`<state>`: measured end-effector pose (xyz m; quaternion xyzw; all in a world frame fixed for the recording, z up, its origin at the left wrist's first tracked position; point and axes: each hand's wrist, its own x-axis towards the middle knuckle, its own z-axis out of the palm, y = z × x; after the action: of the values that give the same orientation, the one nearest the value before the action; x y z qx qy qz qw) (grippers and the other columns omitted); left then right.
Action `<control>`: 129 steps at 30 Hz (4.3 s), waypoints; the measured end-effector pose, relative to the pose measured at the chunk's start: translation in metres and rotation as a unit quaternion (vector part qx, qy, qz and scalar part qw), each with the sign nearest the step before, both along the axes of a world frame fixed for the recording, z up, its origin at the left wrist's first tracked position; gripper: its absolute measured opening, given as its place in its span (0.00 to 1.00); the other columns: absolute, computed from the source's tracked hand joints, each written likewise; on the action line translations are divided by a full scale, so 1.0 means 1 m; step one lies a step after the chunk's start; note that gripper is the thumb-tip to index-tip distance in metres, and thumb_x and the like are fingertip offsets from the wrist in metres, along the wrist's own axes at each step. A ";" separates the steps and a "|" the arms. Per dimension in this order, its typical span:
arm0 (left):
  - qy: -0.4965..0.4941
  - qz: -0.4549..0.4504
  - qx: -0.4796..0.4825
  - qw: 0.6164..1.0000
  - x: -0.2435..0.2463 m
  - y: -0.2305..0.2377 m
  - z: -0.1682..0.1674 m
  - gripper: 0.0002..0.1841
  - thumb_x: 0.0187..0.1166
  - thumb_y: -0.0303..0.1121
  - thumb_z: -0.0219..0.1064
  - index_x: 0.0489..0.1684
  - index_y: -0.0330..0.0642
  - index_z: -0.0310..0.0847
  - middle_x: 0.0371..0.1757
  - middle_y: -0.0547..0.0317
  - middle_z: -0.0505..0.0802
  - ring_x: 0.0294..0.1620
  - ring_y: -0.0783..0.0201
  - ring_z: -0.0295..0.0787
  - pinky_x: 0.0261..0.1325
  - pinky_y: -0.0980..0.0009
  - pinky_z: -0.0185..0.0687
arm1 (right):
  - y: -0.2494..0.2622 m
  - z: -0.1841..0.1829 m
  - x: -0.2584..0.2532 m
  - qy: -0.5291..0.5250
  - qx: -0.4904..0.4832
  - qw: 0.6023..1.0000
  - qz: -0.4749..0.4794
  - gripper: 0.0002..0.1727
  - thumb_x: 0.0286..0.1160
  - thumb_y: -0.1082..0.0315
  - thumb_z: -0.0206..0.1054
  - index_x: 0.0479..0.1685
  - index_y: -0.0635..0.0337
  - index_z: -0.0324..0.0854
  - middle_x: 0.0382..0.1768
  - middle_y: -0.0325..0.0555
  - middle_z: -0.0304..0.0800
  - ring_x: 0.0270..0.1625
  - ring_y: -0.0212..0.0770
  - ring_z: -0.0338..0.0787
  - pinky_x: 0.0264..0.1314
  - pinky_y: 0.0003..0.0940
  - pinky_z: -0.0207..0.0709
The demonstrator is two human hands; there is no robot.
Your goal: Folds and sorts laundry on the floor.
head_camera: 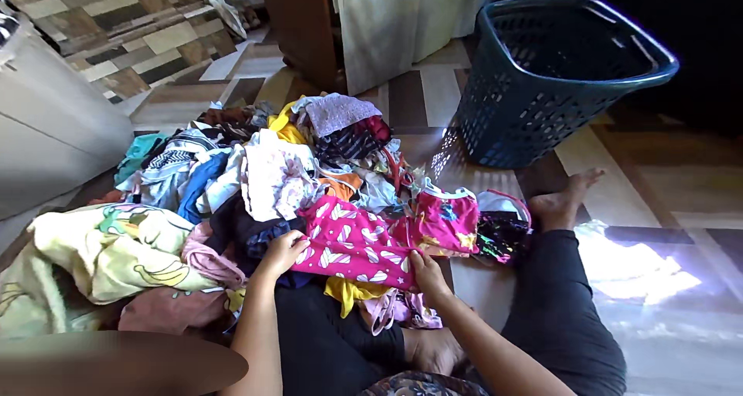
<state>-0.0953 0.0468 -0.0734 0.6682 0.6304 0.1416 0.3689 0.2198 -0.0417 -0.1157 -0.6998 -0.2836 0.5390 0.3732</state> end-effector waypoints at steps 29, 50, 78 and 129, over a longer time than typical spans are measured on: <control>0.144 0.038 0.099 0.984 0.084 0.077 -0.010 0.25 0.84 0.31 0.63 0.82 0.41 0.73 0.78 0.41 0.82 0.83 0.41 0.70 0.83 0.40 0.60 | 0.113 0.020 0.005 -0.489 -0.031 0.769 0.411 0.27 0.84 0.64 0.62 0.78 0.72 0.73 0.83 0.67 0.68 0.91 0.68 0.55 0.85 0.80 0.32; -0.154 0.031 0.271 0.950 0.024 0.036 -0.022 0.07 0.75 0.22 0.67 0.44 0.26 0.86 0.65 0.38 0.89 0.70 0.50 0.84 0.73 0.53 0.77 | 0.050 0.028 0.049 -0.338 0.220 0.891 0.210 0.13 0.79 0.73 0.64 0.55 0.67 0.89 0.59 0.60 0.91 0.74 0.65 0.80 0.79 0.72 0.56; 0.061 -0.215 0.135 0.965 0.137 -0.054 -0.068 0.54 0.70 0.63 0.71 0.91 0.32 0.55 0.92 0.37 0.61 0.95 0.38 0.45 0.92 0.38 0.28 | 0.094 0.057 0.006 -0.372 0.005 0.769 0.521 0.24 0.88 0.56 0.60 0.68 0.66 0.82 0.69 0.66 0.84 0.78 0.65 0.76 0.84 0.71 0.52; -0.725 0.259 -0.083 0.633 0.126 -0.090 0.013 0.35 0.89 0.62 0.31 0.52 0.47 0.81 0.40 0.57 0.95 0.42 0.65 0.95 0.43 0.64 0.93 | -0.015 0.093 -0.036 -0.299 0.380 0.673 0.559 0.23 0.77 0.71 0.69 0.72 0.50 0.84 0.77 0.59 0.79 0.83 0.72 0.70 0.74 0.78 0.64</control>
<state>0.0310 -0.0433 -0.0605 0.1259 0.3164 0.6173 0.7092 0.1838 -0.0571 -0.0232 -0.3323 -0.8987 0.2542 0.1312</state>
